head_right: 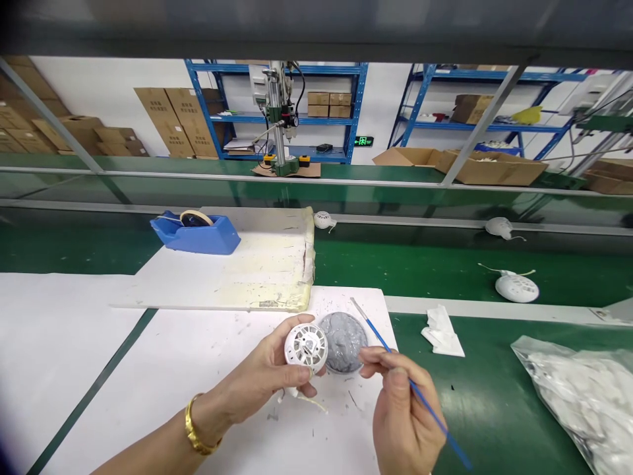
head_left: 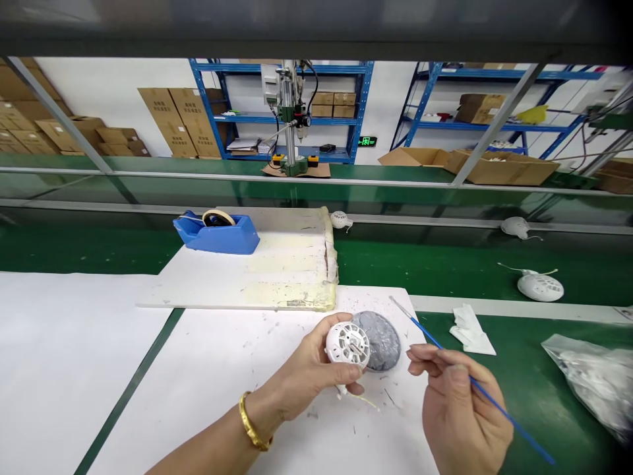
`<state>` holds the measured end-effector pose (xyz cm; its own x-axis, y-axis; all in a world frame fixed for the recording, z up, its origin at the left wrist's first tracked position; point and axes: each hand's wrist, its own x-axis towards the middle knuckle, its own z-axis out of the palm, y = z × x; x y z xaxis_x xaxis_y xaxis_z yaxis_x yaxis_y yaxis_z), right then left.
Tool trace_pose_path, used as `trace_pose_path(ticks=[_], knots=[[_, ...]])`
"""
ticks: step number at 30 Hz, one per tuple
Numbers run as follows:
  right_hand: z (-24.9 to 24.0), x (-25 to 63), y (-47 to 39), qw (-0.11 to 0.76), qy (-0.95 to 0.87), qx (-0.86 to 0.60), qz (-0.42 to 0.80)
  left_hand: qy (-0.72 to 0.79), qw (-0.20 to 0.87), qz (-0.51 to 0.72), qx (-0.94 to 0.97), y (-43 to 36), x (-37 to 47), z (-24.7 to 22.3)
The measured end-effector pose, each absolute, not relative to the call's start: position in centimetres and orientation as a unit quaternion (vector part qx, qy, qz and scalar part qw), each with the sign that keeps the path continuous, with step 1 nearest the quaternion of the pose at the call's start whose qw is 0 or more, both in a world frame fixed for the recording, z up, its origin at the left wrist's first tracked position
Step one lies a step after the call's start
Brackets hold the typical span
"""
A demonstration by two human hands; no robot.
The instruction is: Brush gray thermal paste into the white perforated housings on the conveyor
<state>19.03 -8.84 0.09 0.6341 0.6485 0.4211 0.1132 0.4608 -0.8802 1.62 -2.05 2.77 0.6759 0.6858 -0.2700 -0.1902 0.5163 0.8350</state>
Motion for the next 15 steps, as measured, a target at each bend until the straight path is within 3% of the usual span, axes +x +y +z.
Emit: trace_pose_path(ticks=[8,15], knots=[[0.0,20.2,-8.2,0.544,-0.719,-0.416,0.12,0.29,0.813,0.217,0.456,-1.9,2.7,2.9],[0.0,20.9,-7.8,0.534,-0.736,-0.407,0.088,0.278,0.823,0.198,0.455,-2.1,3.3,3.1]])
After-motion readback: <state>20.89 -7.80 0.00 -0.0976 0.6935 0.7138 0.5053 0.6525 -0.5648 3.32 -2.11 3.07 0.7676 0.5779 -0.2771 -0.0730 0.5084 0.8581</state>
